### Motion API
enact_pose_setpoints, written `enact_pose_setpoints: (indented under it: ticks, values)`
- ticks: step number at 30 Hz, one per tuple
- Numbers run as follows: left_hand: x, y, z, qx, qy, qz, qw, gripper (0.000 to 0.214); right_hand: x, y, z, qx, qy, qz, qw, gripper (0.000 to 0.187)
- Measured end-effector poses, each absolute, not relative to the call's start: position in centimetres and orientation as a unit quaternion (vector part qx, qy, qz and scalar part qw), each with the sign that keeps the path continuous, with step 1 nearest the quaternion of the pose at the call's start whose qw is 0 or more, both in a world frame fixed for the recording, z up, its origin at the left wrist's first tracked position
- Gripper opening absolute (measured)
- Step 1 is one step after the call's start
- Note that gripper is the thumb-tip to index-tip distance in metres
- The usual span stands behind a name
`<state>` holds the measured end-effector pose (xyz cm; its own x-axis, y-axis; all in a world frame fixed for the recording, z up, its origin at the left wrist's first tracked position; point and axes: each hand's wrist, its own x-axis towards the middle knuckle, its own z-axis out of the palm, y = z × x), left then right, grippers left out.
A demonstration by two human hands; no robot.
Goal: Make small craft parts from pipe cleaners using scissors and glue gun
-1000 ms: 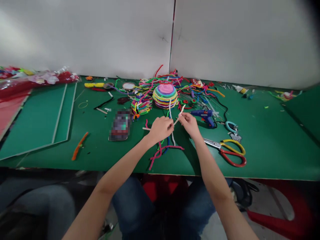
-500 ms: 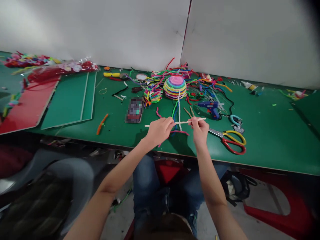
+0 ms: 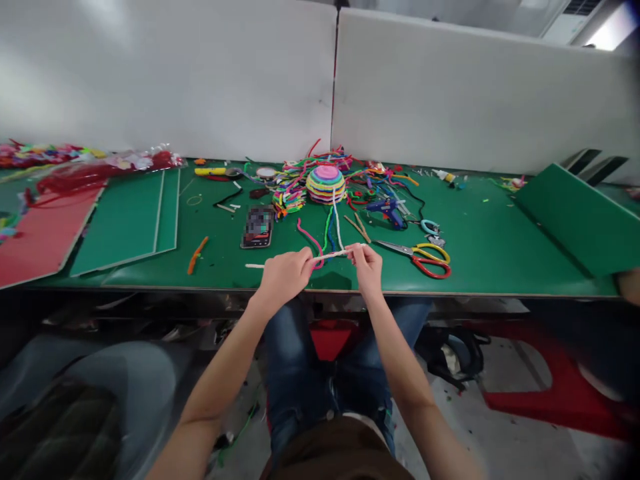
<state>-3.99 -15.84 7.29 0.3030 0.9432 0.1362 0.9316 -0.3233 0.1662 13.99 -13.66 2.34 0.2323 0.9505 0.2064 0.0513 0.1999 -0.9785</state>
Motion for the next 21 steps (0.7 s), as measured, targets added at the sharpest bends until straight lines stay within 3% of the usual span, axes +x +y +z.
enact_pose_setpoints:
  ticks: [4,9,13,15,17,19,21]
  values:
    - [-3.6,-16.9,7.4,0.832,0.546,0.075,0.059,0.029,13.9,-15.0,1.8,-0.497,-0.518,0.374,0.587,0.033]
    - [-0.7,-17.2,5.6,0.835,0.499,0.172,0.159,0.027,13.0,-16.0,0.2,-0.492,-0.524,0.403,0.567,0.03]
    - [0.2,-17.1,3.7,0.779,0.498,0.271,0.266,0.021,19.4,-15.2,0.1,-0.553,-0.595,0.281,0.51,0.031]
    - [0.0,-16.9,3.0,0.735,0.484,0.323,0.348,0.021,25.2,-14.4,0.7,-0.628,-0.64,0.131,0.423,0.029]
    - [-0.3,-16.6,2.3,0.675,0.466,0.373,0.433,0.021,31.0,-13.3,1.3,-0.701,-0.662,0.046,0.262,0.036]
    - [-0.2,-16.0,1.8,0.603,0.441,0.41,0.523,0.022,35.4,-12.1,1.8,-0.718,-0.688,0.069,0.078,0.047]
    - [0.0,-15.4,1.1,0.537,0.406,0.433,0.6,0.026,37.9,-10.9,2.1,-0.7,-0.707,0.1,0.03,0.047]
